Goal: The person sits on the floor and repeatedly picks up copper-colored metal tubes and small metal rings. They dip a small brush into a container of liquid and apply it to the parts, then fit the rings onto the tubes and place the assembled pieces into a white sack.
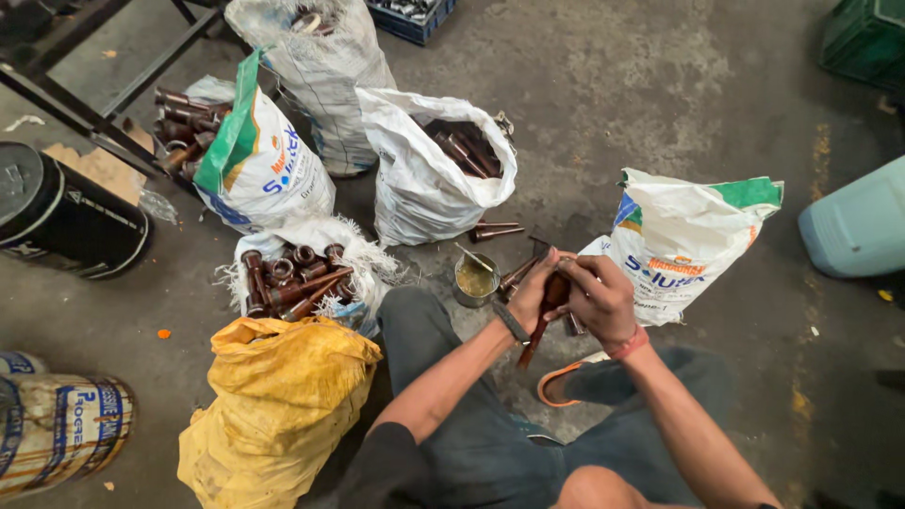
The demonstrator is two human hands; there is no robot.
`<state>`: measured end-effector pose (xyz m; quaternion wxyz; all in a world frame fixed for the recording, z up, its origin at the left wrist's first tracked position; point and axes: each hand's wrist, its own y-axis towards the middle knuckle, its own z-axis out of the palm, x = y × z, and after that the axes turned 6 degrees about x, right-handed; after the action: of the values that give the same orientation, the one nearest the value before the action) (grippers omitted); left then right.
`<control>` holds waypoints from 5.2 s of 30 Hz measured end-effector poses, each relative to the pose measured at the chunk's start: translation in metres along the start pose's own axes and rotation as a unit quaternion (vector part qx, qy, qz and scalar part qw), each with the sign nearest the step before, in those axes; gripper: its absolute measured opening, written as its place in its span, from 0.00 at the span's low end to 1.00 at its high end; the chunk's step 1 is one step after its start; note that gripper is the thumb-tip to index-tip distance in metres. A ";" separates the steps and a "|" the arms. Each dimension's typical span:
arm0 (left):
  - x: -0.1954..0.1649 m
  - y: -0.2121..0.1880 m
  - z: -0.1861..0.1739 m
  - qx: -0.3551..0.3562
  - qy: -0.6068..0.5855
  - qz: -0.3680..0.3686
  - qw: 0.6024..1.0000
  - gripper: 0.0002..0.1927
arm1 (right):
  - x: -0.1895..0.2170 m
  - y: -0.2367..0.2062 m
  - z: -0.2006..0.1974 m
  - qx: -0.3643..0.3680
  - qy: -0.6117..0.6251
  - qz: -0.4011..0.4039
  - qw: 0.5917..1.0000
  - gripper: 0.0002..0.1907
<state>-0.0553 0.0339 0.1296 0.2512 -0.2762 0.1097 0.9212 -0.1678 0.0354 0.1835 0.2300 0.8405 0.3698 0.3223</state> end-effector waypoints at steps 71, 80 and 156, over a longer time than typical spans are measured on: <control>-0.118 0.124 -0.273 -0.608 0.068 0.259 0.748 0.18 | -0.324 0.198 0.317 0.243 -0.035 0.260 0.934 0.23; -0.115 0.136 -0.278 -0.590 -0.042 0.410 0.694 0.20 | -0.324 0.243 0.267 0.078 0.445 0.579 0.679 0.10; 0.189 -0.014 -0.105 0.503 0.678 -0.510 0.165 0.04 | -0.244 -0.117 0.498 0.287 -0.039 0.417 0.861 0.05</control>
<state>-0.1366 0.0857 -0.0642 0.5756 -0.5997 0.5112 -0.2184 0.0048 -0.1538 -0.3219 -0.1628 0.9569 0.0511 0.2349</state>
